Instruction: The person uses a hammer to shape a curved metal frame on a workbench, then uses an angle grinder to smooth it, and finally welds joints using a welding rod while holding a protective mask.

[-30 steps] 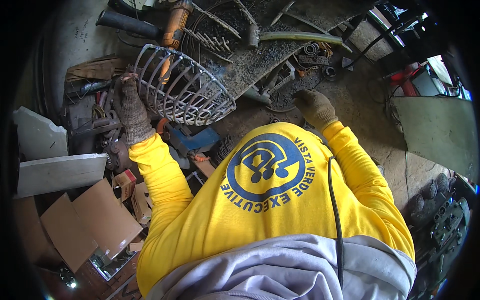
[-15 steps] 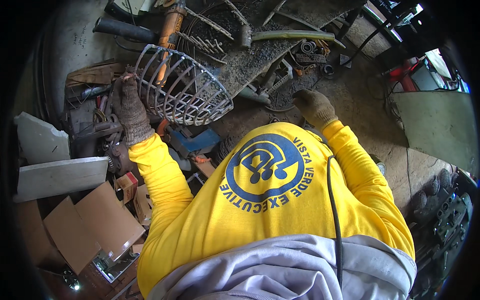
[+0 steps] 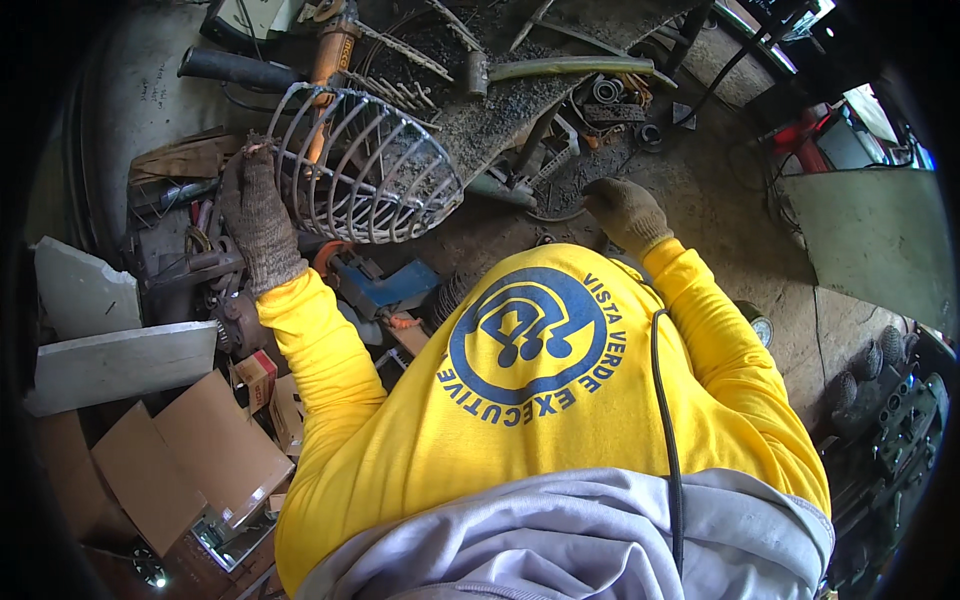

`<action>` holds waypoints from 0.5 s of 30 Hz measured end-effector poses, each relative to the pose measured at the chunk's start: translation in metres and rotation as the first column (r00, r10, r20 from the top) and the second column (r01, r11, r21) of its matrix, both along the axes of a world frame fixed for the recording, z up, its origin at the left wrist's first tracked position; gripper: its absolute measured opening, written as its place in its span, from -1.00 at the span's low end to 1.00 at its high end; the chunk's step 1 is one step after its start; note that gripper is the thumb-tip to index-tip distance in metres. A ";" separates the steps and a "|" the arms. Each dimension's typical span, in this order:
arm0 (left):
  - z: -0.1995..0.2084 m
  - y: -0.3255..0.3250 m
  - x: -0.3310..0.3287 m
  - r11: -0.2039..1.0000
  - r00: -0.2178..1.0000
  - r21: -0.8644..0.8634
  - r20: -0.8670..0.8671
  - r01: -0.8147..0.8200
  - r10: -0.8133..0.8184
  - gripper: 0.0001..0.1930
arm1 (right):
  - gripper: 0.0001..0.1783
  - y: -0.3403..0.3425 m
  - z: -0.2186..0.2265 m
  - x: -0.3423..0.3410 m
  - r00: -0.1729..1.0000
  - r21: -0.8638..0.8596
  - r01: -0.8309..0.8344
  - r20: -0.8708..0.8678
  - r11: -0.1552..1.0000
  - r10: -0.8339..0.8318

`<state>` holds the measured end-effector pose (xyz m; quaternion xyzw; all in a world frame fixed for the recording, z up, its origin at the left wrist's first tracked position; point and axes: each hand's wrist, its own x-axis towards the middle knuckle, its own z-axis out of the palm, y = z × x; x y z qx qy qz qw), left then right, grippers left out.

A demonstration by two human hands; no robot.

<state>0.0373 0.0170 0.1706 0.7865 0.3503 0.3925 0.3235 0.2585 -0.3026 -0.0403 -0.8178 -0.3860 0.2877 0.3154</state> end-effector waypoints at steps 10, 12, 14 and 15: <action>0.003 0.001 0.018 0.999 1.000 -0.031 0.030 -0.006 0.007 -0.68 | -0.67 -0.004 -0.004 0.000 1.000 -0.028 0.027 -0.003 0.999 -0.027; 0.001 0.007 0.021 0.999 0.998 0.050 -0.059 0.005 -0.002 -0.58 | -0.66 -0.004 -0.002 -0.001 1.000 -0.025 0.027 -0.005 0.999 -0.027; 0.004 0.005 0.025 1.000 0.999 0.006 -0.034 0.007 -0.007 -0.64 | -0.66 -0.004 -0.002 -0.001 1.000 -0.024 0.027 -0.008 0.999 -0.027; 0.005 0.005 0.026 0.999 1.000 -0.040 -0.010 0.007 -0.007 -0.69 | -0.66 -0.004 -0.002 -0.001 1.000 -0.024 0.026 -0.003 0.999 -0.026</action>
